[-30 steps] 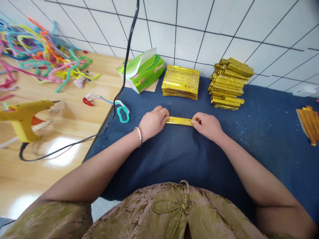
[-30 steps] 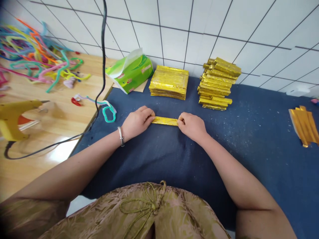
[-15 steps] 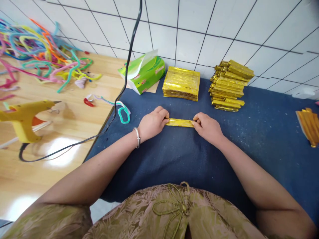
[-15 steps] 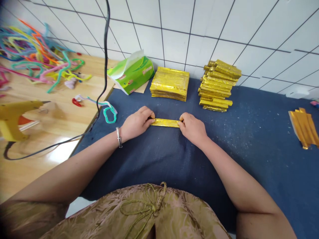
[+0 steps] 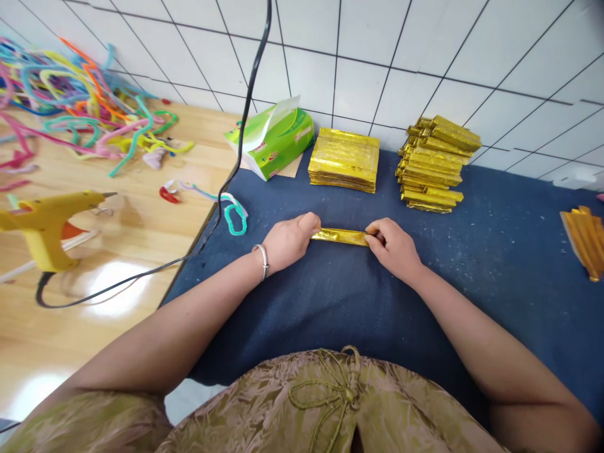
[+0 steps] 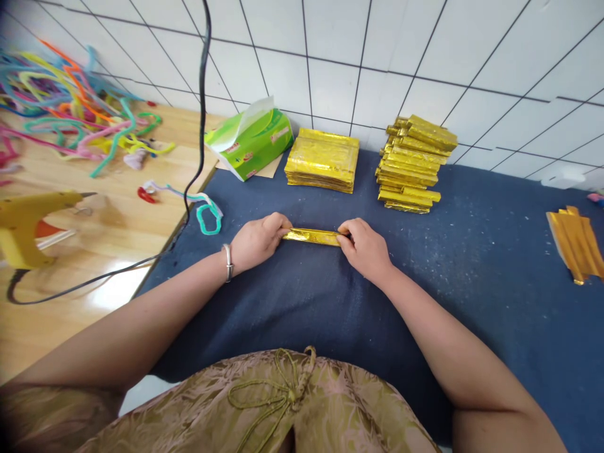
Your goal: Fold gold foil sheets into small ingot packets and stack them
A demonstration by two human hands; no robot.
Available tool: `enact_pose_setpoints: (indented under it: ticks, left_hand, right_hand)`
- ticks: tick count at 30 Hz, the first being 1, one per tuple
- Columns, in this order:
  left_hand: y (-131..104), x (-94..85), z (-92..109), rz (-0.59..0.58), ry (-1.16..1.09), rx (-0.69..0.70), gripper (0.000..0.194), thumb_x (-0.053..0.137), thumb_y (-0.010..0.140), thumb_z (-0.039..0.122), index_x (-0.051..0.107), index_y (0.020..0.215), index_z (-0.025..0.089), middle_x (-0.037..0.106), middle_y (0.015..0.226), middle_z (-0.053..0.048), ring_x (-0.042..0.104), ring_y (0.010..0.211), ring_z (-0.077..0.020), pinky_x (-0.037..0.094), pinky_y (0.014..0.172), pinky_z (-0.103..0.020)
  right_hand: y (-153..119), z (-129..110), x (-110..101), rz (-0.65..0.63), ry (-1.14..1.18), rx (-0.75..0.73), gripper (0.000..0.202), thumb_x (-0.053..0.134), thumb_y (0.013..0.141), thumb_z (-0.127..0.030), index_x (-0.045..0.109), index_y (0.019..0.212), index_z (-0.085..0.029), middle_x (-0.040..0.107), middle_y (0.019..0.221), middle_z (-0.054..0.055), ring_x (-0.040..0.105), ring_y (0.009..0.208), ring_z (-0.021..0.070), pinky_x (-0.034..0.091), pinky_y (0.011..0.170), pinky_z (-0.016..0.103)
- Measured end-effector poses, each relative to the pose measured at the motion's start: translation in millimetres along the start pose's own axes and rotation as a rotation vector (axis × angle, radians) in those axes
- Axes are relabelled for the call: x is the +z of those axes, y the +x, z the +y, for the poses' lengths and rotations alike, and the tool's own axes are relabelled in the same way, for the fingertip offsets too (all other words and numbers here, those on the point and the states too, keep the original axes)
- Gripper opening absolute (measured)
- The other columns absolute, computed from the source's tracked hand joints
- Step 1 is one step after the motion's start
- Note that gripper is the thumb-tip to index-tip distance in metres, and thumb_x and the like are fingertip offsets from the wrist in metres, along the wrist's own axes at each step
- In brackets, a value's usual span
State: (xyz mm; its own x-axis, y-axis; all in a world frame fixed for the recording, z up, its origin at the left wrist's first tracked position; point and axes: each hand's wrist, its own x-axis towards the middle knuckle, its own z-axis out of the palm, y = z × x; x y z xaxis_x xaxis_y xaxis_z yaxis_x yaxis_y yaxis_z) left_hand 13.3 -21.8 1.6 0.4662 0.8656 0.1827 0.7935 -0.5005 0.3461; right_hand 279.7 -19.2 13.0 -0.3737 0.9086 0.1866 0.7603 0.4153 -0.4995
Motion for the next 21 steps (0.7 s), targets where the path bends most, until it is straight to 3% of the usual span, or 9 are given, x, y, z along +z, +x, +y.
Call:
enact_pose_setpoints:
  ticks: [4,11,17,21]
  left_hand:
    - [-0.7,-2.8,2.6,0.025,-0.011,0.022,0.011,0.037,0.093,0.019,0.048,0.093,0.019,0.059,0.079,-0.001,0.057,0.066,-0.0127,0.043,0.064,-0.024]
    - [-1.4,-2.7,3.7,0.039,-0.027,0.03,0.014,0.036,0.094,0.02,0.05,0.096,0.018,0.062,0.08,-0.002,0.058,0.065,-0.0117,0.044,0.064,-0.024]
    - [4.5,-2.1,3.1,0.064,0.0,0.15,0.028,0.04,0.096,0.033,0.052,0.116,0.018,0.065,0.102,-0.007,0.06,0.091,-0.0162,0.046,0.085,-0.03]
    - [10.4,-1.0,8.8,0.03,0.082,0.237,0.032,0.04,0.095,0.037,0.058,0.11,0.016,0.065,0.095,-0.008,0.057,0.09,-0.0184,0.045,0.084,-0.032]
  right_hand:
    - [-1.0,0.2,-1.3,-0.028,0.006,-0.04,0.02,0.046,0.089,-0.026,0.059,0.104,-0.023,0.061,0.099,0.005,0.058,0.09,0.0176,0.045,0.079,0.031]
    - [-2.1,1.8,-2.5,0.017,0.027,-0.099,0.019,0.042,0.092,-0.027,0.06,0.09,-0.023,0.061,0.092,0.005,0.057,0.091,0.0179,0.045,0.082,0.031]
    - [-5.8,1.9,-0.3,0.069,-0.062,-0.161,0.023,0.039,0.094,-0.029,0.061,0.091,-0.023,0.063,0.089,0.006,0.057,0.088,0.0186,0.045,0.082,0.032]
    - [-7.6,0.2,0.9,0.085,-0.127,-0.22,0.024,0.038,0.094,-0.028,0.062,0.096,-0.021,0.064,0.094,0.007,0.057,0.092,0.0194,0.044,0.087,0.033]
